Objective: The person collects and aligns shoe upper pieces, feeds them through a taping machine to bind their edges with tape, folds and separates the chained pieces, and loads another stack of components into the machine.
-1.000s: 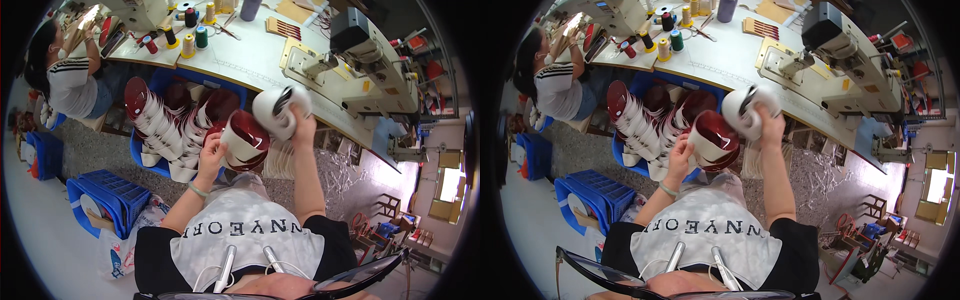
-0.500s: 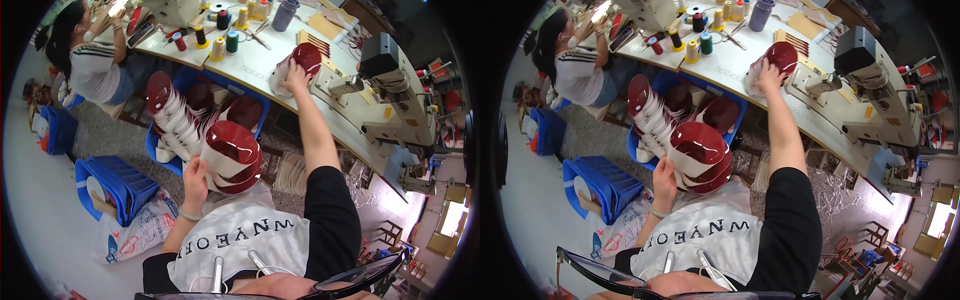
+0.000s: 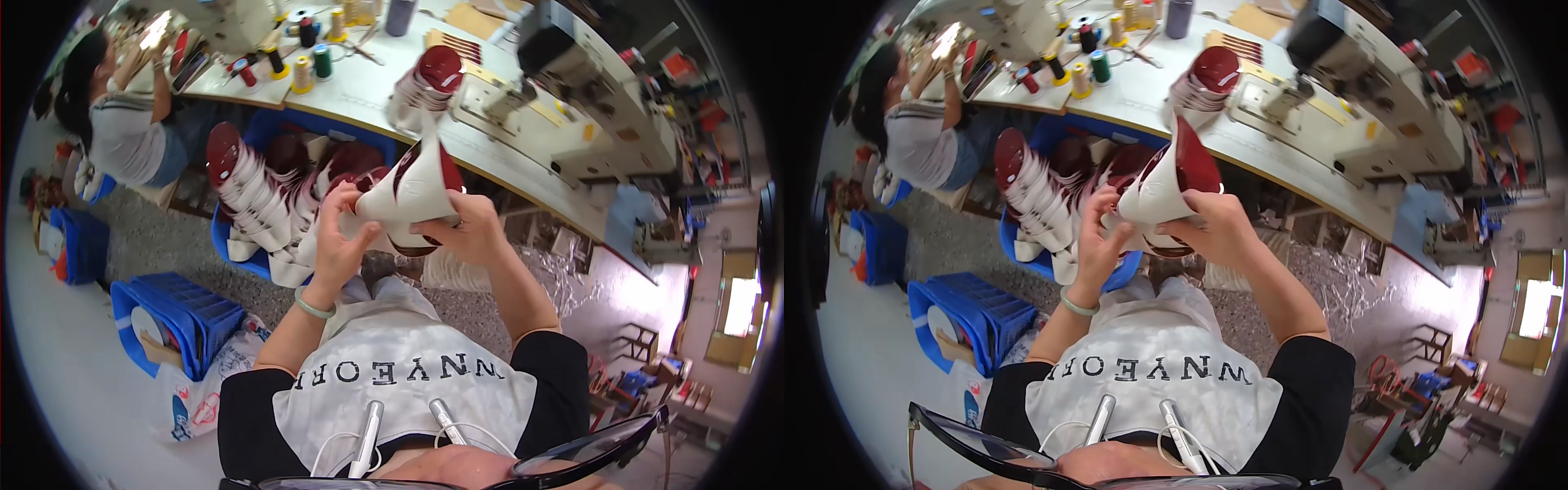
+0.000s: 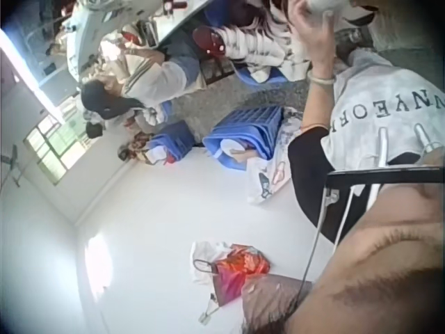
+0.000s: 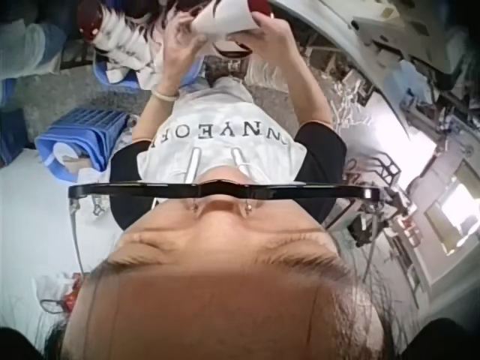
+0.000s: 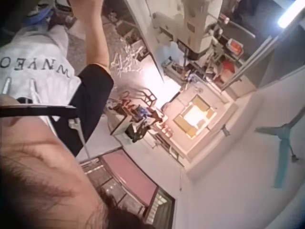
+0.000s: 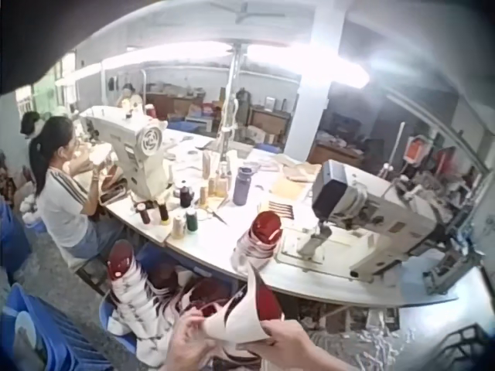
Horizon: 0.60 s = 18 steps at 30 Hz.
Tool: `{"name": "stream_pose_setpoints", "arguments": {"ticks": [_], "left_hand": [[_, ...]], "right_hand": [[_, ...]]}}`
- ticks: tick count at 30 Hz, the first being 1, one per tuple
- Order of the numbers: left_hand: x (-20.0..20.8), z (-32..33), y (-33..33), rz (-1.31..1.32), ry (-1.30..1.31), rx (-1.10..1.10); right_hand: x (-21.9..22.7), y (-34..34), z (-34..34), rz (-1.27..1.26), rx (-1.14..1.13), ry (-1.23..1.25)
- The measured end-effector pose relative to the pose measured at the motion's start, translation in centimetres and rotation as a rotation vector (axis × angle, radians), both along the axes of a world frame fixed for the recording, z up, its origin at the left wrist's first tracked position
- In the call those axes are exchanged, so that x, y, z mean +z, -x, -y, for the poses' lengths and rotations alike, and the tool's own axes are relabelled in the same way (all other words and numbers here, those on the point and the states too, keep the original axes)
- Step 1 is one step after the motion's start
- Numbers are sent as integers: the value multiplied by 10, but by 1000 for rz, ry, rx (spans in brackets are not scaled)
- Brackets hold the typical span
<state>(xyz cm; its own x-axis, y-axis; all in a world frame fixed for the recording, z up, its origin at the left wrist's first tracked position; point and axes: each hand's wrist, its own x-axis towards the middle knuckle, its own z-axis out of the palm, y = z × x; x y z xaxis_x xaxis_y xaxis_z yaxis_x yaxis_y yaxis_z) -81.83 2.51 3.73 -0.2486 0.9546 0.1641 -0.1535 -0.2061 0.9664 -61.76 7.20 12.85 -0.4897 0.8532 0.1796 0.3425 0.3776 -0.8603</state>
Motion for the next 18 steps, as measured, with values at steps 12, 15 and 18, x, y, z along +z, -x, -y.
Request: {"name": "stream_pose_setpoints", "arguments": {"ticks": [12, 15, 18], "left_hand": [[14, 29, -158, 193, 14, -675], [24, 37, -184, 74, -6, -786], [19, 38, -195, 110, 67, -957]], "right_hand": [[-3, -153, 125, -199, -896, 25], [4, -132, 153, 203, -916, -117], [-7, -146, 170, -55, -1053, 121]]}}
